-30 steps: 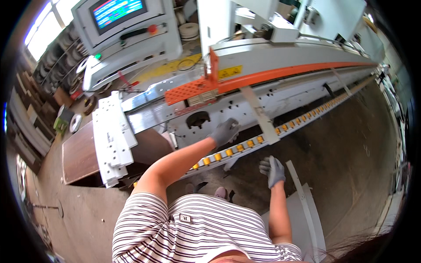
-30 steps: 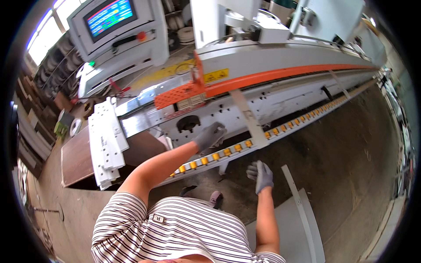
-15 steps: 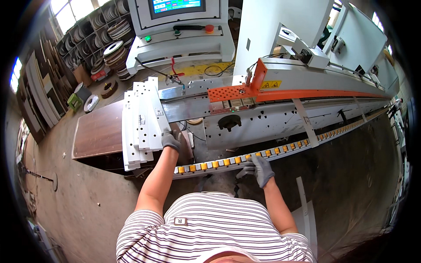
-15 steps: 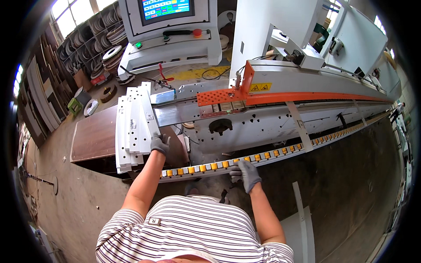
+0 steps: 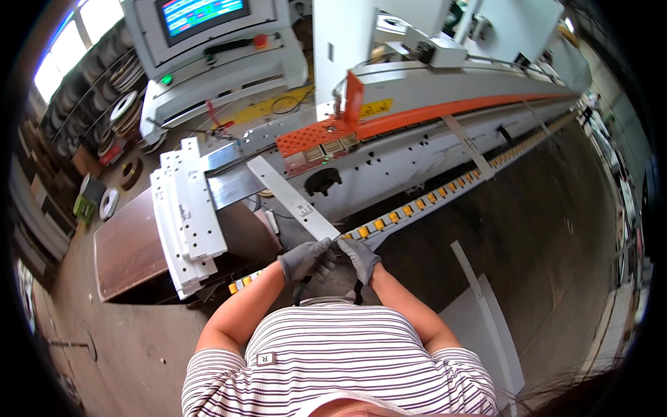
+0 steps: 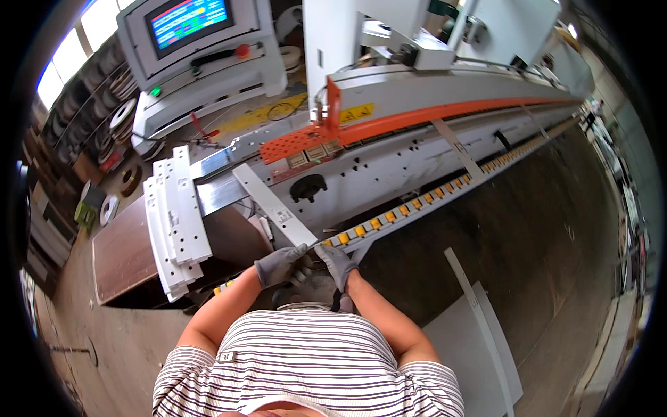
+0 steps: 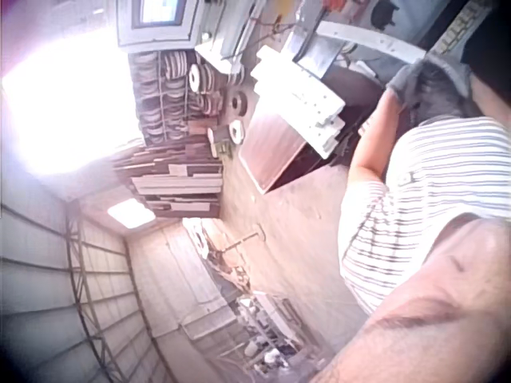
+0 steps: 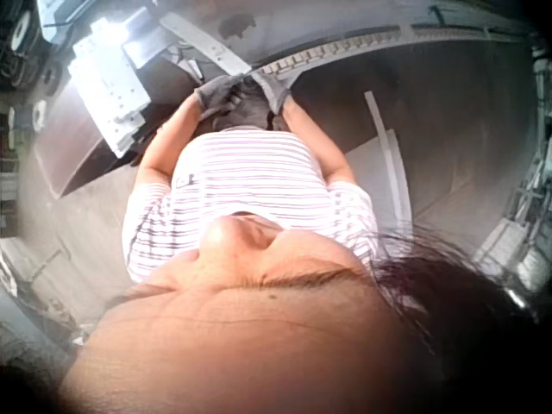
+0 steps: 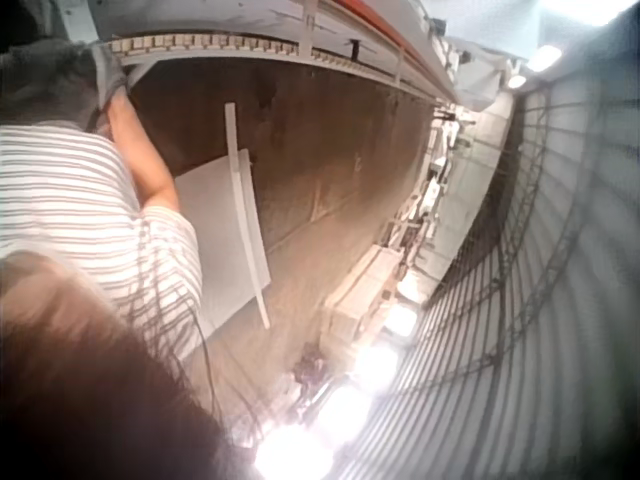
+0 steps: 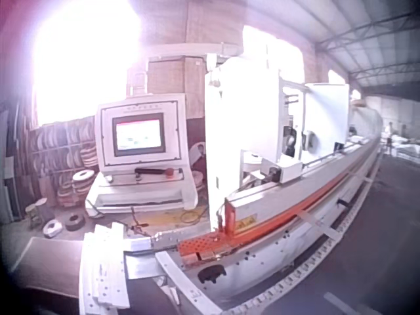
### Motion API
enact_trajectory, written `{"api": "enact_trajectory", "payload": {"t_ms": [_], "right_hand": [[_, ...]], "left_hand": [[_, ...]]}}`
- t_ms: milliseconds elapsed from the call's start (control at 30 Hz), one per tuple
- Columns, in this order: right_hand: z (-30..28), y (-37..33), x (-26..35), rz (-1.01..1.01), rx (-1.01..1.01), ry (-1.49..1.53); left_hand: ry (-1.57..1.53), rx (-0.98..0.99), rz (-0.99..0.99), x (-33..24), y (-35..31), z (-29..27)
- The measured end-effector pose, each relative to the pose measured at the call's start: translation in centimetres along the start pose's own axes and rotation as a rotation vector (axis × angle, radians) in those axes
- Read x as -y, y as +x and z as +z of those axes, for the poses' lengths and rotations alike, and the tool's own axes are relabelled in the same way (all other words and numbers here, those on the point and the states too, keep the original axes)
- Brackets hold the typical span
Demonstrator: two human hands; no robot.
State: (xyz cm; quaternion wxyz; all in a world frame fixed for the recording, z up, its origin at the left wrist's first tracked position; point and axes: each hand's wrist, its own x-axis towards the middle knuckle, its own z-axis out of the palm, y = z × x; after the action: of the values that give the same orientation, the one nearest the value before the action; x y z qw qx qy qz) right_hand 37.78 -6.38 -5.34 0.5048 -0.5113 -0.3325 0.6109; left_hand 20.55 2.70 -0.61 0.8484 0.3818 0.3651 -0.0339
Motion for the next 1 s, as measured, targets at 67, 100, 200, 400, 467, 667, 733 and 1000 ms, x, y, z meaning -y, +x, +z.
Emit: {"api": "enact_trajectory", "payload": {"t_ms": [67,100,200,400,467,667,733,1000], "right_hand": [[-1.1,0.5,-0.4,0.131,-0.014,0.145],[-1.2,0.8,-0.7,0.196,-0.011,0.218],[-1.8,2.1,-1.9,0.109,-0.194,0.097],[-2.2,1.4,0.3,0.151,-0.047,0.356],[-2.2,1.5,0.0,0.13,-0.072,0.365],[-1.3,1.7,-0.6,0.044,-0.26,0.429],[-1.5,0.1,-0.1,0.135,-0.324,0.387],[-2.4,-1.2,1.4,0.345,-0.305,-0.116]], "left_hand": [[-0.02,0.072,-0.086,-0.6,1.8,-1.0],[-0.046,0.114,-0.14,0.0,3.4,-2.7],[-0.09,0.267,-0.063,-0.6,3.9,-2.3],[-0.053,0.365,-0.055,-1.8,3.8,-1.7],[-0.02,0.419,-0.068,-1.7,4.4,-2.0],[0.208,0.026,-0.127,-3.4,4.2,-1.3],[0.026,-0.216,0.122,-3.8,5.0,-1.6],[-0.295,-0.238,0.356,-6.3,13.1,-3.9]]}}
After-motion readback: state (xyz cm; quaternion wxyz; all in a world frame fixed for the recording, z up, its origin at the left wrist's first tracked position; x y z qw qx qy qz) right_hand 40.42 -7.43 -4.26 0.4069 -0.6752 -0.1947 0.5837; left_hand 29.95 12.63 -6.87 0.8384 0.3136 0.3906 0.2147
